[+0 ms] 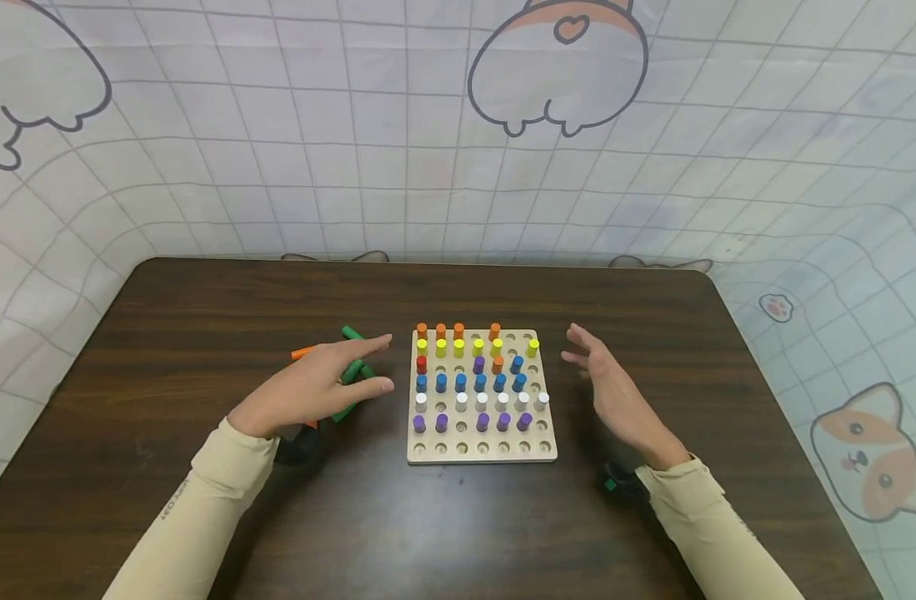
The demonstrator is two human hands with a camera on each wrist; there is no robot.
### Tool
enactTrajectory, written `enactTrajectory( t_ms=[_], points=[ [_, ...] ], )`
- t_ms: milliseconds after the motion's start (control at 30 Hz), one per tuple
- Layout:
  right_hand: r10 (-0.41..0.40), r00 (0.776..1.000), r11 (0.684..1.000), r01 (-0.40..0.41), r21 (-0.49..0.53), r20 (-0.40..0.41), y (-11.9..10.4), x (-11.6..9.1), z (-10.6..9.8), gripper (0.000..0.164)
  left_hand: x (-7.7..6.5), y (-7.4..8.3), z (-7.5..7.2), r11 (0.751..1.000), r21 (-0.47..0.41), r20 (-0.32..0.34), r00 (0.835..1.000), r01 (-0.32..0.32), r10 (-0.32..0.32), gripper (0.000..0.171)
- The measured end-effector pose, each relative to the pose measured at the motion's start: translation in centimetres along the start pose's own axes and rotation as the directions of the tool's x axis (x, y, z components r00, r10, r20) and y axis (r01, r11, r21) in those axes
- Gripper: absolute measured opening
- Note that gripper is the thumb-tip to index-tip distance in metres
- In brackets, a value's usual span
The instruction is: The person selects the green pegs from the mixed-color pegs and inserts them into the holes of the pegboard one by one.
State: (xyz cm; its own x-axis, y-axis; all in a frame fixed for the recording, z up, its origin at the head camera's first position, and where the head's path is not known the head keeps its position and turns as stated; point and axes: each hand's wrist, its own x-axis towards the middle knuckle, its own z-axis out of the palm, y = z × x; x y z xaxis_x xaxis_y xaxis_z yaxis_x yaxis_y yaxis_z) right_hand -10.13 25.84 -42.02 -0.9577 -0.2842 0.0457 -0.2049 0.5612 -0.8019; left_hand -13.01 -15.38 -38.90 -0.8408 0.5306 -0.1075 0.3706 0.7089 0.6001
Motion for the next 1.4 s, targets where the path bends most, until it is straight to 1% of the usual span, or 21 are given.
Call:
enactTrajectory(
  t_ms=[33, 100, 167, 233, 267, 333, 467, 567, 633, 733, 833, 967, 1100, 1233, 1400],
  points=[
    [0.027, 1.0, 0.998, -0.026, 0.058, -0.013, 0.0, 0.1, 0.0, 0.069, 0.1, -0.3, -0.2, 1.0, -0.019, -0.021, 1.0, -0.003, 0.002, 0.073],
    [0.088, 0.996, 0.979, -0.082, 0.189, -0.028, 0.2, 0.4, 0.0, 0.07, 0.2, -1.0, -0.3, 0.999, -0.047, -0.067, 0.998, -0.002, -0.002, 0.067],
    [0.159, 0.987, 0.939, -0.141, 0.314, -0.032, 0.4, 0.7, 0.0, 0.072, 0.4, -1.6, -0.4, 0.996, -0.086, -0.109, 0.994, 0.003, -0.013, 0.061],
    [0.22, 0.975, 0.895, -0.192, 0.401, -0.022, 0.7, 1.0, 0.1, 0.073, 0.5, -2.3, -0.4, 0.991, -0.134, -0.155, 0.987, 0.016, -0.037, 0.056],
    [0.245, 0.969, 0.883, -0.215, 0.418, -0.018, 0.9, 1.1, 0.1, 0.074, 0.6, -2.6, -0.3, 0.987, -0.158, -0.18, 0.982, 0.022, -0.051, 0.053],
    [0.285, 0.958, 0.867, -0.253, 0.428, -0.011, 1.2, 1.2, 0.3, 0.073, 0.9, -3.1, -0.3, 0.979, -0.203, -0.224, 0.972, 0.026, -0.072, 0.05],
    [0.332, 0.943, 0.86, -0.301, 0.413, -0.003, 1.8, 1.3, 0.7, 0.07, 1.4, -4.0, -0.2, 0.962, -0.27, -0.287, 0.95, 0.045, -0.125, 0.048],
    [0.344, 0.939, 0.861, -0.32, 0.396, 0.01, 2.1, 1.3, 1.0, 0.068, 1.7, -4.4, -0.3, 0.949, -0.307, -0.306, 0.937, 0.068, -0.167, 0.049],
    [0.342, 0.939, 0.868, -0.324, 0.377, 0.02, 2.4, 1.3, 1.1, 0.066, 1.9, -4.6, -0.4, 0.94, -0.334, -0.312, 0.931, 0.078, -0.188, 0.049],
    [0.327, 0.945, 0.884, -0.317, 0.344, 0.032, 2.6, 1.4, 1.3, 0.064, 2.0, -4.8, -0.6, 0.928, -0.365, -0.315, 0.927, 0.079, -0.202, 0.05],
    [0.316, 0.948, 0.902, -0.311, 0.299, 0.031, 2.9, 1.5, 1.5, 0.061, 2.3, -4.9, -0.8, 0.922, -0.379, -0.319, 0.924, 0.077, -0.209, 0.05],
    [0.3, 0.954, 0.929, -0.297, 0.221, 0.019, 3.1, 1.4, 1.7, 0.061, 2.6, -5.2, -0.8, 0.922, -0.378, -0.311, 0.927, 0.08, -0.208, 0.05],
    [0.26, 0.966, 0.946, -0.255, 0.2, 0.001, 3.3, 1.2, 1.8, 0.057, 3.0, -5.8, -0.5, 0.936, -0.339, -0.284, 0.938, 0.096, -0.199, 0.046],
    [0.23, 0.973, 0.955, -0.227, 0.192, 0.006, 3.4, 1.0, 1.9, 0.053, 3.0, -6.4, -0.3, 0.947, -0.302, -0.253, 0.948, 0.114, -0.195, 0.041],
    [0.243, 0.97, 0.962, -0.243, 0.122, 0.016, 3.5, 1.1, 2.0, 0.052, 3.1, -6.7, -0.2, 0.954, -0.272, -0.228, 0.954, 0.127, -0.192, 0.039]
  ],
)
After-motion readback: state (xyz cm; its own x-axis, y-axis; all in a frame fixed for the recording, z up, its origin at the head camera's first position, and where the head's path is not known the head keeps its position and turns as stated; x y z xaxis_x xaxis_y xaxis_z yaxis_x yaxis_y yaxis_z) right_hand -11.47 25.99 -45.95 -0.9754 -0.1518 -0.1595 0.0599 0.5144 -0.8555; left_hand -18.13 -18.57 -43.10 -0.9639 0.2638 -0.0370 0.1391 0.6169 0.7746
